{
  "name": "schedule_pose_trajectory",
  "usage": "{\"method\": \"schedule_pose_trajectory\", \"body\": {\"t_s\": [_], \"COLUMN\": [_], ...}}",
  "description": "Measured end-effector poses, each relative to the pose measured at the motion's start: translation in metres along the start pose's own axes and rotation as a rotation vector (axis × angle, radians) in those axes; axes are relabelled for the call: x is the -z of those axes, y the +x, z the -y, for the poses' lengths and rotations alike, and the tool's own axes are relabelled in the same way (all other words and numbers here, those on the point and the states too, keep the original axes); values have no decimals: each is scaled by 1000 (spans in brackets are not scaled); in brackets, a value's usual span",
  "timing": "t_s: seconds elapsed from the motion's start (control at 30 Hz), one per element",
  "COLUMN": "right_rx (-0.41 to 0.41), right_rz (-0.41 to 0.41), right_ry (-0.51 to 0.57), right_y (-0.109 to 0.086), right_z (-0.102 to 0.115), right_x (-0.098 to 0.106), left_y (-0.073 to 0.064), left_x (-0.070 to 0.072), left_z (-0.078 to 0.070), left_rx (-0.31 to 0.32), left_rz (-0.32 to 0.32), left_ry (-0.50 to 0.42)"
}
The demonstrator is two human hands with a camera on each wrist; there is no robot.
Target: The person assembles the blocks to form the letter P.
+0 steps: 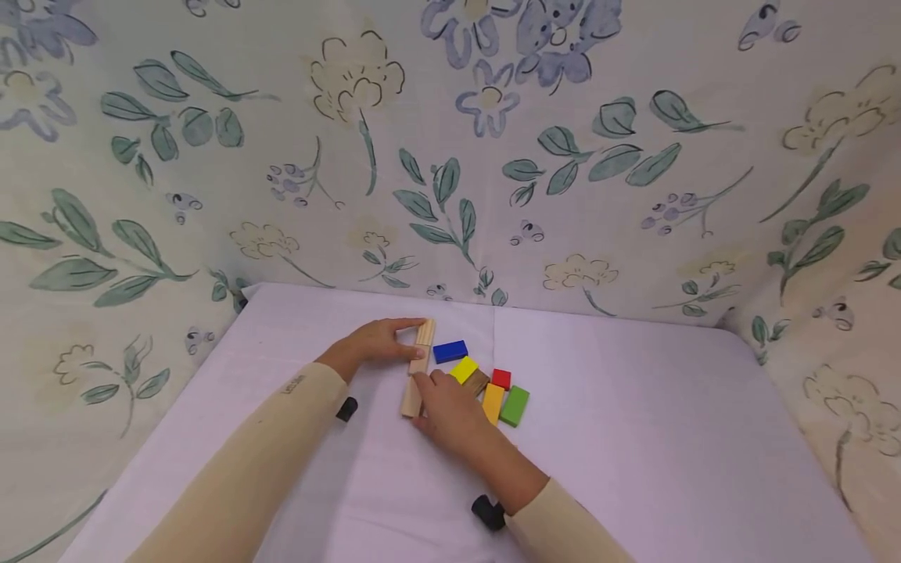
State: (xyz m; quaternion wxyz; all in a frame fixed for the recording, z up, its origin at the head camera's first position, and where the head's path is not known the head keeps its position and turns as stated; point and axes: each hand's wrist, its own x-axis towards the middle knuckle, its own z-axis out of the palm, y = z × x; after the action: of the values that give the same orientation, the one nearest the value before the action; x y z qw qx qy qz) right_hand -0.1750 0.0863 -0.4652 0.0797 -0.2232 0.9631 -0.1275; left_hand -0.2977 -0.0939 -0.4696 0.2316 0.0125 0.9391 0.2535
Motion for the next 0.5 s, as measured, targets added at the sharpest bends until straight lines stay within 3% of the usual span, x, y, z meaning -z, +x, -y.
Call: {"method": "schedule_pose_trajectory", "body": {"t_s": [0.17, 0.5], "right_rx": [40, 53], "right_rz": [-22, -32], "right_ry": [-14, 6], "right_y": [9, 8], "right_z": [-9, -14], "right_x": [-5, -9], "left_y": [-1, 4], "left_x": [2, 0], "left_z": [0, 1], "left_rx": [2, -2], "left_rz": [9, 18], "left_ry": [-3, -11]}}
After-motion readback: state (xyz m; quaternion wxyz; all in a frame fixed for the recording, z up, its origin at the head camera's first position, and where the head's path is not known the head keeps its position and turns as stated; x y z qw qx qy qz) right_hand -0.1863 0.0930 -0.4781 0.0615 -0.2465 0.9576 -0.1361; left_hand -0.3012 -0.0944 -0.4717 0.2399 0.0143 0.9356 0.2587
